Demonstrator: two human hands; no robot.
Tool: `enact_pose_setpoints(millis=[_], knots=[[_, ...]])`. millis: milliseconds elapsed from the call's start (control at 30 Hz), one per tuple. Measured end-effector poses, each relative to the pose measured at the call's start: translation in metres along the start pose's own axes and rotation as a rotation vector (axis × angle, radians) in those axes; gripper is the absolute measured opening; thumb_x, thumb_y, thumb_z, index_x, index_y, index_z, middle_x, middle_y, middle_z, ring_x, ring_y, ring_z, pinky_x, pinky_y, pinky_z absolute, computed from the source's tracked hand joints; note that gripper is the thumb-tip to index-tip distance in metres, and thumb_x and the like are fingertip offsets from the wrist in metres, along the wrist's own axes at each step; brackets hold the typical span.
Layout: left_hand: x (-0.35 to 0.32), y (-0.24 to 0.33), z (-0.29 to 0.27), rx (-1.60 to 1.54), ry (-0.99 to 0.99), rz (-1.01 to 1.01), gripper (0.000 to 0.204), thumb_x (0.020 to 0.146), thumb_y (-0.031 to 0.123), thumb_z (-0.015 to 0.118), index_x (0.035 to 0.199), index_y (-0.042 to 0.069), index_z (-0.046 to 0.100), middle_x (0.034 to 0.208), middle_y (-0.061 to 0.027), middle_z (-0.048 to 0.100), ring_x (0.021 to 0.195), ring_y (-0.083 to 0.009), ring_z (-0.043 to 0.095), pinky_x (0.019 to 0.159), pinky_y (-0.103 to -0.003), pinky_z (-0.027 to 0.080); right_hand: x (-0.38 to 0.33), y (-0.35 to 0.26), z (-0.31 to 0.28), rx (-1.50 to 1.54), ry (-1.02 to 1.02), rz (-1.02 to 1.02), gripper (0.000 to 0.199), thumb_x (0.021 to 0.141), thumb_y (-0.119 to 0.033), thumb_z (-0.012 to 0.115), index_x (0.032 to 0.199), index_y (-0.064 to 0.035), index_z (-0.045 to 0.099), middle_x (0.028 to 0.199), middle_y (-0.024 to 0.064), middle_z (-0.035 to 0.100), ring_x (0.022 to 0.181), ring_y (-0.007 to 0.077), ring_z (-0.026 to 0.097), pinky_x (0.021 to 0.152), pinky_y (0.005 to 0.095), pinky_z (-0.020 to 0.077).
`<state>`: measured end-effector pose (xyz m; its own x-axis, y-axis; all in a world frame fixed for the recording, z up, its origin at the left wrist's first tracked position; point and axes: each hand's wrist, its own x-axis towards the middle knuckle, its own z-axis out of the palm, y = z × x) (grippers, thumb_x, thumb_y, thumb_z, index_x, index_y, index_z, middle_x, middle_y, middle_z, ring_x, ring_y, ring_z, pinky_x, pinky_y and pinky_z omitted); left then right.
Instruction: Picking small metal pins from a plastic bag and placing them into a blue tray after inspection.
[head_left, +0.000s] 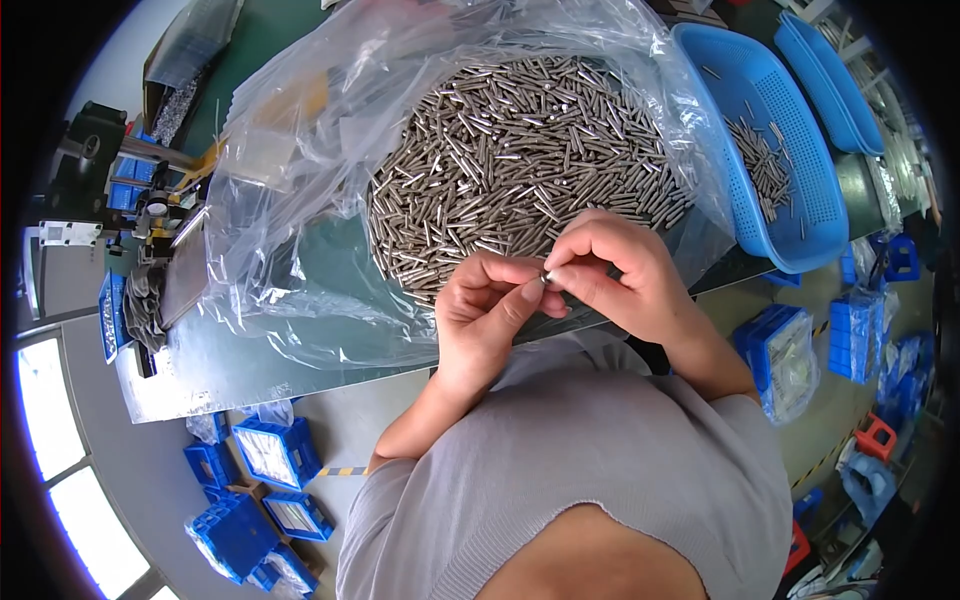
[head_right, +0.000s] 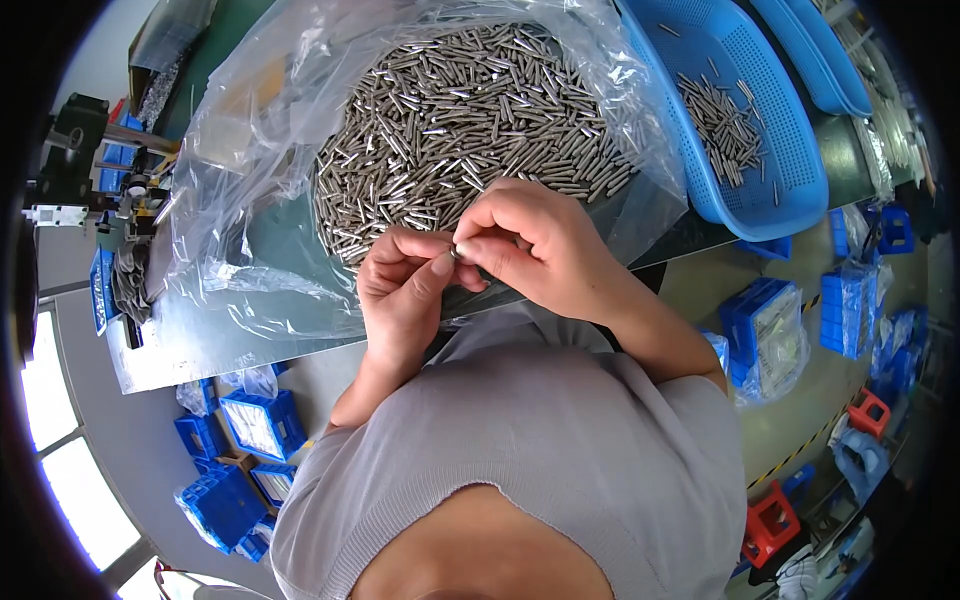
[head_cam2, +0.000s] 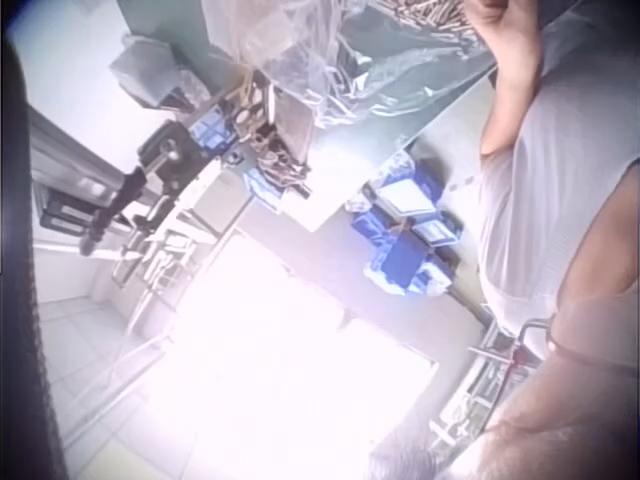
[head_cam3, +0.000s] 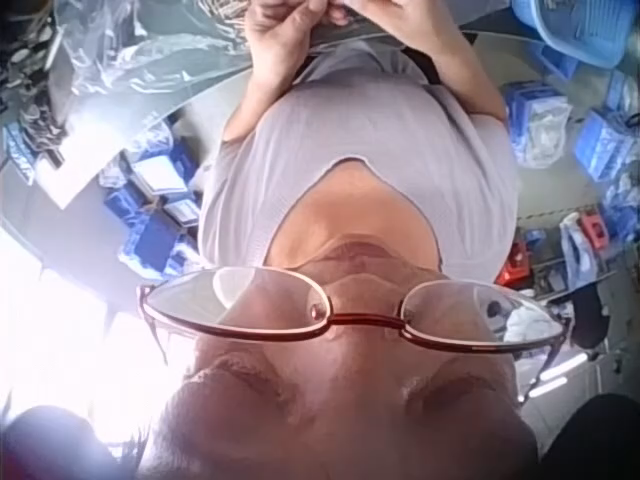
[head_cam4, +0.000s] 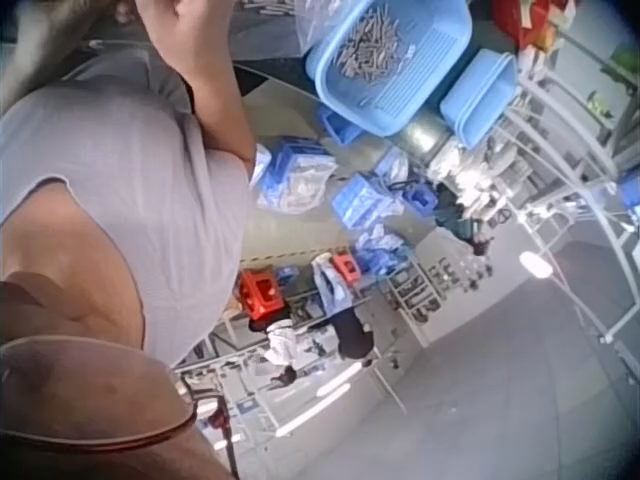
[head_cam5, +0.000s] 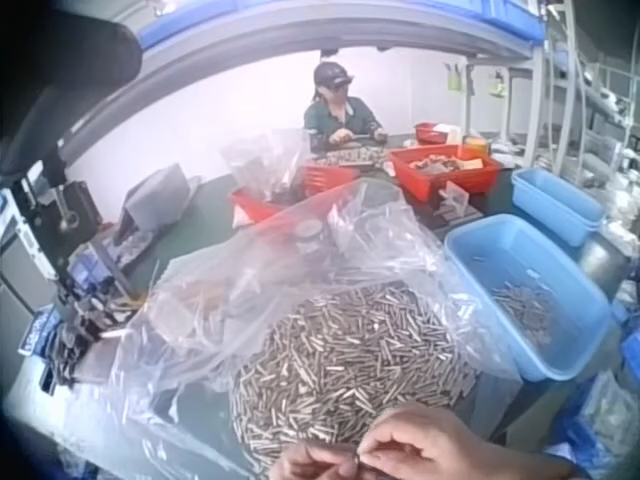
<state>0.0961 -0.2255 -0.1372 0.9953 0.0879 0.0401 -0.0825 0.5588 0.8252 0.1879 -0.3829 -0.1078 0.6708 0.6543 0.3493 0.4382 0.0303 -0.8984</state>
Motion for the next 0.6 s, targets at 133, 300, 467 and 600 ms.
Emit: enact_pose_setpoints(millis=[133, 300, 467, 600], knots=[[-0.001, 0.0, -0.001, 0.022, 0.021, 0.0, 0.008, 0.09, -0.005, 0.054, 0.098, -0.004, 0.053, 0.096, -0.0151, 0.063, 0.081, -0.019, 0.066, 0.075, -0.032, 0.055, 0.001, -0.001, 0.001, 0.137, -0.034, 0.191, 0.005, 0.082, -0.001, 0.063, 0.084, -0.0008, 0.059, 0.077, 0.005, 0.057, 0.068, 0.0134, 0.056, 0.061, 0.0257, 0.0442], [0.001, 0.001, 0.001, 0.046, 0.007, -0.024, 0.009, 0.09, -0.004, 0.054, 0.099, -0.004, 0.053, 0.098, -0.016, 0.064, 0.08, -0.0191, 0.066, 0.075, -0.032, 0.056, -0.001, -0.003, -0.006, -0.122, -0.058, -0.017, 0.007, 0.081, 0.001, 0.061, 0.085, -0.001, 0.057, 0.079, 0.0046, 0.056, 0.066, 0.0124, 0.053, 0.059, 0.0246, 0.042], [0.001, -0.001, 0.001, -0.009, 0.027, 0.035, 0.004, 0.091, -0.003, 0.054, 0.095, -0.003, 0.054, 0.097, -0.018, 0.064, 0.077, -0.019, 0.065, 0.074, -0.032, 0.055, -0.014, -0.019, -0.035, -0.089, 0.361, 0.038, 0.008, 0.08, 0.003, 0.061, 0.087, 0.0001, 0.057, 0.083, 0.0047, 0.057, 0.069, 0.0091, 0.051, 0.06, 0.0206, 0.0394], [0.002, 0.001, 0.003, -0.076, 0.096, 0.073, 0.004, 0.09, -0.002, 0.055, 0.094, -0.002, 0.054, 0.095, -0.0185, 0.064, 0.075, -0.0197, 0.065, 0.072, -0.032, 0.055, -0.022, -0.014, -0.082, -0.618, 0.942, -0.059, 0.005, 0.083, 0.002, 0.061, 0.088, 0.0005, 0.061, 0.085, 0.0045, 0.061, 0.07, 0.0096, 0.053, 0.063, 0.0215, 0.0427]])
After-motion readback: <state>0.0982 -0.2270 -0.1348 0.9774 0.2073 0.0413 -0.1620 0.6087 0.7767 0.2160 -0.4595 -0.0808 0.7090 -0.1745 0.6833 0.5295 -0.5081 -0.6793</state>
